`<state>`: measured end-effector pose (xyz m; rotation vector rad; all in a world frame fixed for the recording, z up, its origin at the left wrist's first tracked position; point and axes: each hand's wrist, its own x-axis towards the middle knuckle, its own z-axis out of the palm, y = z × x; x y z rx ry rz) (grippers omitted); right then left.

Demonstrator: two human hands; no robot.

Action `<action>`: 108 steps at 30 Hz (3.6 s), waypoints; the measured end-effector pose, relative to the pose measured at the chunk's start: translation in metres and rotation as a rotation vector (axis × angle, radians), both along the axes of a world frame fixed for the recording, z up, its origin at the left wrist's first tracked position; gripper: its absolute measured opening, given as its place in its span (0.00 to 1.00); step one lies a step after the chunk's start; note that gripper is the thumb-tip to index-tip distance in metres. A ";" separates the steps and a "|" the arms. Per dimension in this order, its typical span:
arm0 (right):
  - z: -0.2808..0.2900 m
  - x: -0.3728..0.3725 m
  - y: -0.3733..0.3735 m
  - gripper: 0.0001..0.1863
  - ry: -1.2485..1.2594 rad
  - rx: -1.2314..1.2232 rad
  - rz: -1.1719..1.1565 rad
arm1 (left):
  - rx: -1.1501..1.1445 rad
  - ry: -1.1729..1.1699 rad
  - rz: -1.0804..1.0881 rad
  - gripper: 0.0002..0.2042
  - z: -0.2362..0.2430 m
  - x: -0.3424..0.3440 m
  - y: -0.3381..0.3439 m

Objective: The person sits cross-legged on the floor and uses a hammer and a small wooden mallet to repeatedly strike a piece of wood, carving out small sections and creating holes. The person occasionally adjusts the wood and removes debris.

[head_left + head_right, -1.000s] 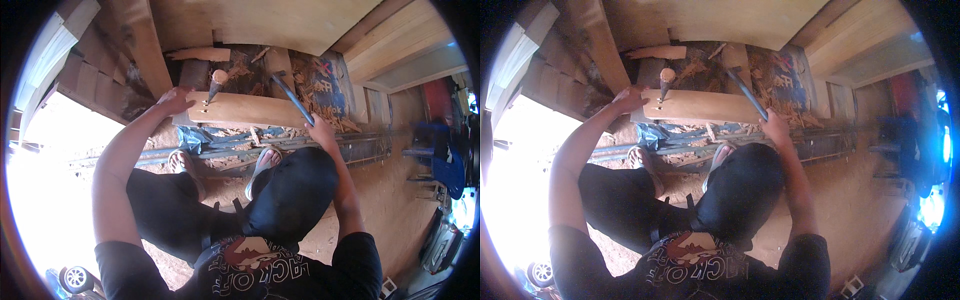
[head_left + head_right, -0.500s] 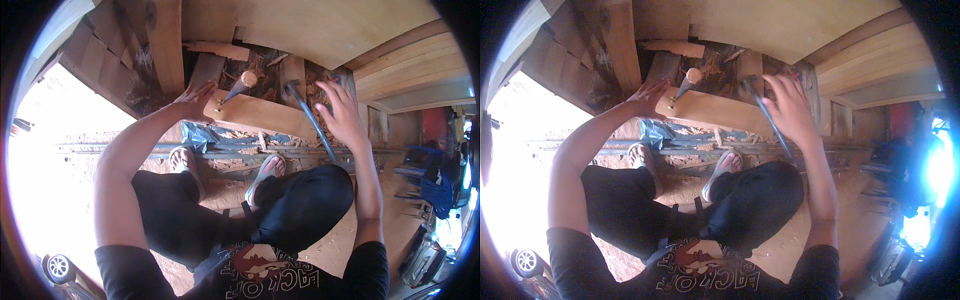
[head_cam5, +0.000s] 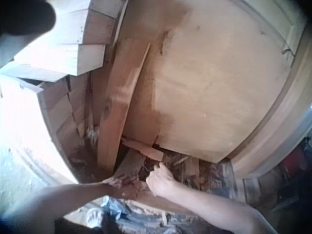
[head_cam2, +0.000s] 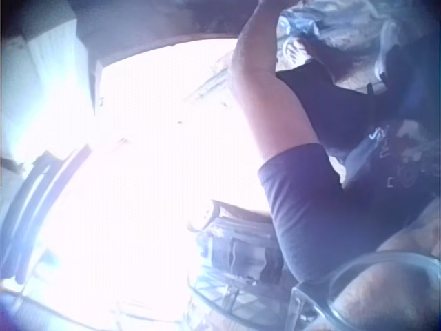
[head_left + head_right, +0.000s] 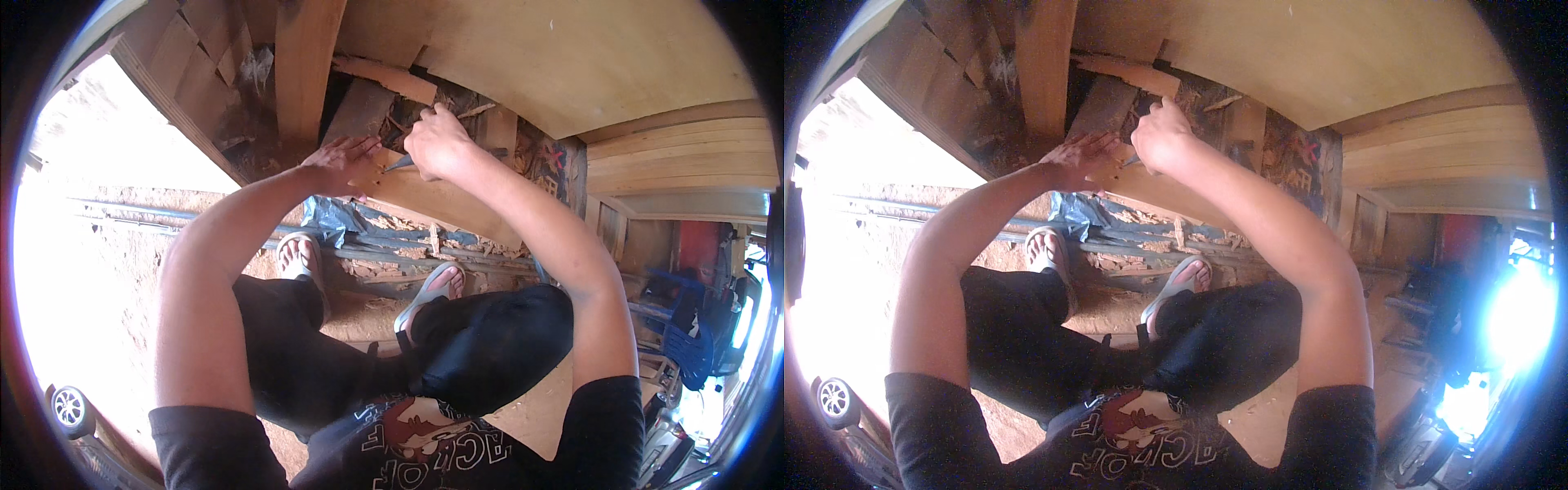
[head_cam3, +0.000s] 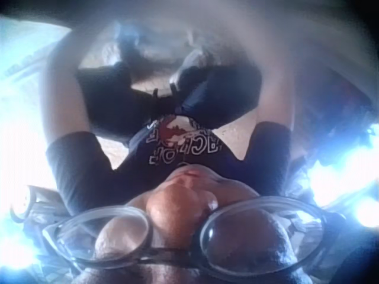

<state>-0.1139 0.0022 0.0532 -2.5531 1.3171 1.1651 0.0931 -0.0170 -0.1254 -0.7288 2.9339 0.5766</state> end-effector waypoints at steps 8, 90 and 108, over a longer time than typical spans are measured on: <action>-0.016 -0.022 -0.006 0.12 -0.074 0.113 -0.122 | 0.038 -0.006 0.035 0.57 0.004 -0.005 0.003; -0.003 -0.186 0.089 0.23 -0.614 -0.731 -0.889 | -0.276 -0.014 0.402 0.38 -0.023 -0.030 0.116; 0.019 -0.182 0.097 0.17 -0.510 -0.347 -0.805 | -0.386 0.009 0.654 0.21 0.001 -0.058 0.086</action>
